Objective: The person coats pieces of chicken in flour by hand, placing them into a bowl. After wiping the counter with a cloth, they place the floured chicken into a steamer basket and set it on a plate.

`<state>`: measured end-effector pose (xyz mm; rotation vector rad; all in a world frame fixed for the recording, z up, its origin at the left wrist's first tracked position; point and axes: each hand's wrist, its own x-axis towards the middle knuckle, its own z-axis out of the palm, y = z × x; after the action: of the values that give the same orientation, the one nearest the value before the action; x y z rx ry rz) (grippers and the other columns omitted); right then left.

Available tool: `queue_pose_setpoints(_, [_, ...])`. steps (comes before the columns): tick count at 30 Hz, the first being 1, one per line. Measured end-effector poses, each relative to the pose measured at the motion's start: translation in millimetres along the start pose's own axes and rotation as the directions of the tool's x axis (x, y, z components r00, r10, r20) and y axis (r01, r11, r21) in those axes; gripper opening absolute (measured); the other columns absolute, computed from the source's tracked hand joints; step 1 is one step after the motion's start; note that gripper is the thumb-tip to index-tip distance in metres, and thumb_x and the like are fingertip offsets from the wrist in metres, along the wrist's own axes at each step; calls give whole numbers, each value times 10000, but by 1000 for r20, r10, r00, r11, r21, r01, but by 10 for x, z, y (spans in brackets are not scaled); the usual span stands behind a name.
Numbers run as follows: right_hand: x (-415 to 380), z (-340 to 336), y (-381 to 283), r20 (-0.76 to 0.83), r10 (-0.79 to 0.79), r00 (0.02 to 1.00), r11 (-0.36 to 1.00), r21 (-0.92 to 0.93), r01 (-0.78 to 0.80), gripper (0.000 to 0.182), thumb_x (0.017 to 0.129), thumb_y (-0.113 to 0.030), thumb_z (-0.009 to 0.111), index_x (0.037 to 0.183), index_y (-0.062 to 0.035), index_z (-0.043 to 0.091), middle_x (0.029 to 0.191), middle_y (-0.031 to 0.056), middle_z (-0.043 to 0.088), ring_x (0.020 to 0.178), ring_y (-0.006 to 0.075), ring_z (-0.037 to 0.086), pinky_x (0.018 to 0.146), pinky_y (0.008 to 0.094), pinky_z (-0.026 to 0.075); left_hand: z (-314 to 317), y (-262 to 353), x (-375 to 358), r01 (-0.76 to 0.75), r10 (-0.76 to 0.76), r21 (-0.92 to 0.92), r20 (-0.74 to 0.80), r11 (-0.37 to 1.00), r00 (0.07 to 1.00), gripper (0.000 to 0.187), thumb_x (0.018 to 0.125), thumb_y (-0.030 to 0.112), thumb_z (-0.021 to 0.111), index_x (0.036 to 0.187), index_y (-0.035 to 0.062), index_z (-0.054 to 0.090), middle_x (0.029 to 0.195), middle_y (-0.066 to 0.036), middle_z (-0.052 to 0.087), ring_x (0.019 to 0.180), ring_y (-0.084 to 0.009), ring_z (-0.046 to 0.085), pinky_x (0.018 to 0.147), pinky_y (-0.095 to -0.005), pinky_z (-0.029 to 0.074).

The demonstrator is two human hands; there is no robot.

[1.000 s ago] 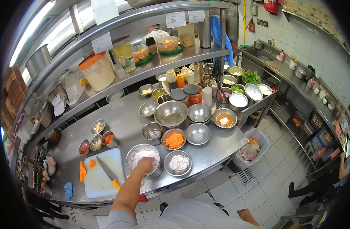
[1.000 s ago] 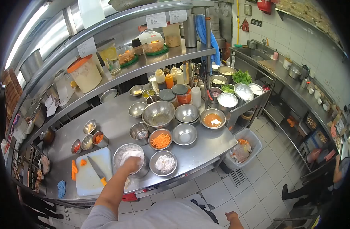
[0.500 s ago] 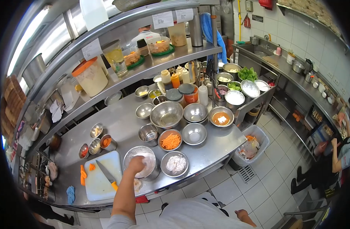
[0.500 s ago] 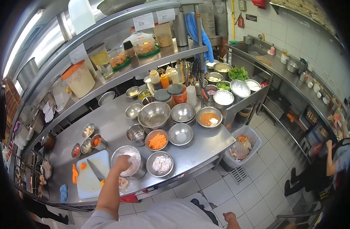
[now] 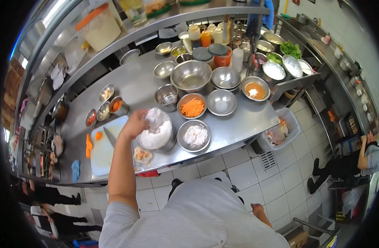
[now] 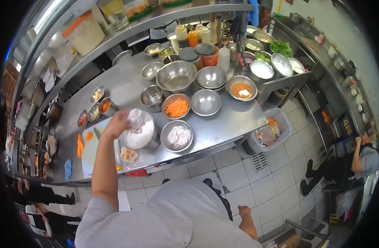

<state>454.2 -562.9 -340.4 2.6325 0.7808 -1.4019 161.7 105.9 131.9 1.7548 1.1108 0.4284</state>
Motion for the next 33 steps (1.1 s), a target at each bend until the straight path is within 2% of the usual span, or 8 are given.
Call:
queue_pose_setpoints(8, [142,140,72,-32,46,998,963,265,-36,512,981,-473,475,991,-37,744,1098,224,698,1062,408,639,944,480,496,1013,1,427,60,-77,56,364,997,928,444,820,-48,576,1264,-33,597,1161,-126,670,1003,-233,683,819,-352,590])
queue_pose_setpoints(10, [171,112,88,-29,34,999,962,274,-25,491,966,-475,522,997,-38,742,1082,223,704,1046,402,649,929,468,506,1346,-298,565,-157,39,420,276,894,960,425,818,-17,602,1243,-21,619,1164,-171,682,1008,-309,686,836,-382,575])
queue_pose_setpoints(12, [256,127,129,-149,97,984,912,408,-28,414,925,-423,670,1069,-36,688,716,86,656,539,199,575,517,373,479,1482,-304,567,-198,101,656,183,728,978,354,822,21,607,1170,-6,664,1138,-243,676,1030,-413,654,903,-430,535])
queue_pose_setpoints(16, [326,-44,121,-117,131,984,868,493,-56,367,905,-380,715,1050,-44,683,697,73,640,525,174,560,496,358,468,941,51,185,-115,141,518,-11,848,990,299,824,51,637,1115,11,690,1052,-249,693,1007,-419,658,905,-444,525])
queue_pose_setpoints(20, [121,-554,-220,-143,194,971,884,454,-109,427,867,-399,731,1039,-9,709,988,216,728,942,327,696,840,418,539,-23,13,-412,-30,147,443,-231,896,962,262,796,81,697,1047,10,694,1000,-246,694,953,-417,665,843,-448,530])
queue_pose_setpoints(25, [-172,-1289,-1326,-418,-115,901,934,264,241,427,880,-362,733,1053,27,696,943,179,739,926,295,699,828,384,535,-431,-1295,-828,64,74,695,-167,717,983,188,800,76,651,964,-3,698,954,-248,692,918,-420,659,840,-456,535])
queue_pose_setpoints(29, [-447,-1942,-2794,-169,-427,888,887,116,448,420,863,-407,735,958,2,721,919,181,722,878,320,694,791,409,535,-55,-2041,-856,202,-70,671,-219,713,973,261,772,105,712,1026,50,735,1023,-212,690,972,-378,649,869,-441,536])
queue_pose_setpoints(33, [-1009,-2273,-4426,36,-774,633,629,-77,774,385,906,-404,704,941,-20,711,747,131,659,684,229,609,663,363,495,-23,-2097,-784,200,-10,682,-272,704,962,221,827,140,676,1028,70,737,1082,-204,676,980,-392,641,880,-447,533])
